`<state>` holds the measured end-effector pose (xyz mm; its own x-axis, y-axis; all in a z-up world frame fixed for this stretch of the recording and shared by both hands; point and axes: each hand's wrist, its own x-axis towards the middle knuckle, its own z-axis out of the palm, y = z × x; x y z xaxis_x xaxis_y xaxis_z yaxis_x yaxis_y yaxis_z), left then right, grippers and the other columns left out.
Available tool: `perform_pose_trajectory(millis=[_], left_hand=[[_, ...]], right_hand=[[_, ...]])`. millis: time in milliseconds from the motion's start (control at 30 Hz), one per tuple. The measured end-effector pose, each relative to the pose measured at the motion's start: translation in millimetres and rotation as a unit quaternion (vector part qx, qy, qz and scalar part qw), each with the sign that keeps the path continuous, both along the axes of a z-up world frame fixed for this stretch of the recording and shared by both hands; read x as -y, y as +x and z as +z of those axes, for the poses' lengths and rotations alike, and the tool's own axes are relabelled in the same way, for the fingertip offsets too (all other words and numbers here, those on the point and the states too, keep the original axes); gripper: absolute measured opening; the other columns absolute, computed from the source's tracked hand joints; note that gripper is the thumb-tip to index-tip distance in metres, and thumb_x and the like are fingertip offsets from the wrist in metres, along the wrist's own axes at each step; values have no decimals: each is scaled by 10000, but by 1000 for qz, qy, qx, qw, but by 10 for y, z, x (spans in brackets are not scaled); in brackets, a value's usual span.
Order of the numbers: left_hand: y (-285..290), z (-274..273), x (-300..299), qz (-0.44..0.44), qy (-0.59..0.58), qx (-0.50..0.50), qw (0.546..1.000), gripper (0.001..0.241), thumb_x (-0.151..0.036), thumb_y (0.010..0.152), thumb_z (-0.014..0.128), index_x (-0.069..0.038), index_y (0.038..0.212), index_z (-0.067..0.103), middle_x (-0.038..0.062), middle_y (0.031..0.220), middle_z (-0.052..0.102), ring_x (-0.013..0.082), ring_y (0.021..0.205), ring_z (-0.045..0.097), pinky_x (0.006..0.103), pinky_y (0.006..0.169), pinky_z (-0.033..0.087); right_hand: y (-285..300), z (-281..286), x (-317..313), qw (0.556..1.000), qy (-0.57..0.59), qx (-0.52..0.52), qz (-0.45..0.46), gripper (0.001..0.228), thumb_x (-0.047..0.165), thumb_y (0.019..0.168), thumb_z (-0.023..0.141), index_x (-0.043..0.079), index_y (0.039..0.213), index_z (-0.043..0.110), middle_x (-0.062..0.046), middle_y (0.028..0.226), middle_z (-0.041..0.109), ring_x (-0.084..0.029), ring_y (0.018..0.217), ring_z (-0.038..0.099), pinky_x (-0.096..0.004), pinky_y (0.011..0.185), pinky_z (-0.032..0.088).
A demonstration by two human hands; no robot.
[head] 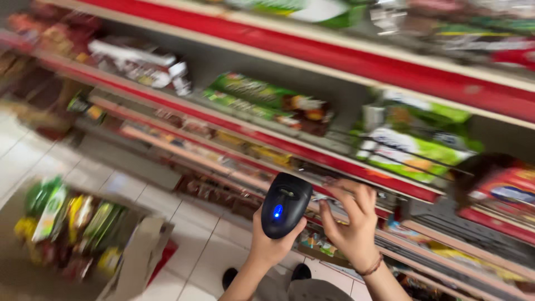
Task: The person restocks snack items in a convenience store. They take packaged snacks from a cardboard box, wipe them with a cloth, scan the barcodes with a handheld scanner, and place them on the shelves.
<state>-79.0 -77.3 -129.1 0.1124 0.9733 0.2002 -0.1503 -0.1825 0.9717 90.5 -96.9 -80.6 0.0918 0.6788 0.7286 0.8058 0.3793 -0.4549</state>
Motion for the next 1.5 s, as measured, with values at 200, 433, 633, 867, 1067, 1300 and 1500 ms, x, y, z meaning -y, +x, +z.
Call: perform_pose_trajectory(millis=[200, 433, 633, 867, 1067, 1300, 1500], left_hand=[[-963, -451, 320, 156, -55, -20, 986, 228, -112, 788, 855, -6, 938, 720, 20, 822, 742, 98, 727, 680, 281, 679, 561], [-2432, -732, 721, 306, -91, -17, 947, 168, -125, 817, 821, -7, 889, 724, -8, 736, 700, 80, 667, 628, 284, 625, 520], [-3804, -999, 1055, 396, -208, 25, 894, 176, -124, 828, 812, -22, 795, 673, -3, 612, 614, 89, 522, 559, 286, 493, 442], [-4870, -1362, 1361, 465, -283, 70, 836, 204, -112, 833, 801, -8, 750, 646, 0, 593, 605, 106, 507, 561, 296, 488, 445], [-5219, -1656, 1456, 500, -327, 40, 801, 217, -153, 807, 817, 7, 739, 686, 13, 618, 655, 110, 535, 611, 298, 522, 491], [-5546, -1902, 1146, 514, -410, 70, 750, 204, -155, 770, 821, 6, 772, 695, 26, 615, 654, 122, 538, 600, 318, 525, 482], [-6210, -2549, 405, 562, -359, 30, 744, 199, -141, 752, 828, -2, 855, 729, 18, 670, 688, 96, 624, 604, 305, 596, 507]], right_hand=[[-954, -345, -249, 982, -82, -20, 168, 281, 66, 807, 757, 65, 1083, 705, -104, 1095, 676, -298, 1000, 614, -391, 885, 440], [-2540, -641, -360, 938, -140, -31, 317, 239, 47, 860, 734, 82, 1097, 733, -106, 1068, 711, -281, 987, 689, -383, 874, 475], [-3947, -1024, -411, 896, -178, -35, 407, 272, 4, 841, 722, 53, 1108, 714, -128, 1077, 697, -295, 992, 674, -368, 893, 523], [-4998, -1498, -365, 849, -256, -33, 462, 259, 21, 852, 718, 56, 1109, 716, -100, 1041, 701, -239, 894, 708, -348, 852, 546], [-5515, -1966, -498, 827, -314, 11, 467, 237, 28, 859, 699, 46, 1095, 719, -100, 1027, 711, -220, 863, 706, -334, 824, 547], [-6215, -2699, -1123, 779, -347, 33, 522, 237, 25, 870, 676, 17, 1104, 713, -113, 991, 685, -214, 824, 684, -332, 789, 542], [-7095, -3575, -1980, 723, -428, 34, 541, 223, 37, 879, 677, 22, 1098, 714, -102, 963, 682, -181, 778, 698, -300, 731, 557]])
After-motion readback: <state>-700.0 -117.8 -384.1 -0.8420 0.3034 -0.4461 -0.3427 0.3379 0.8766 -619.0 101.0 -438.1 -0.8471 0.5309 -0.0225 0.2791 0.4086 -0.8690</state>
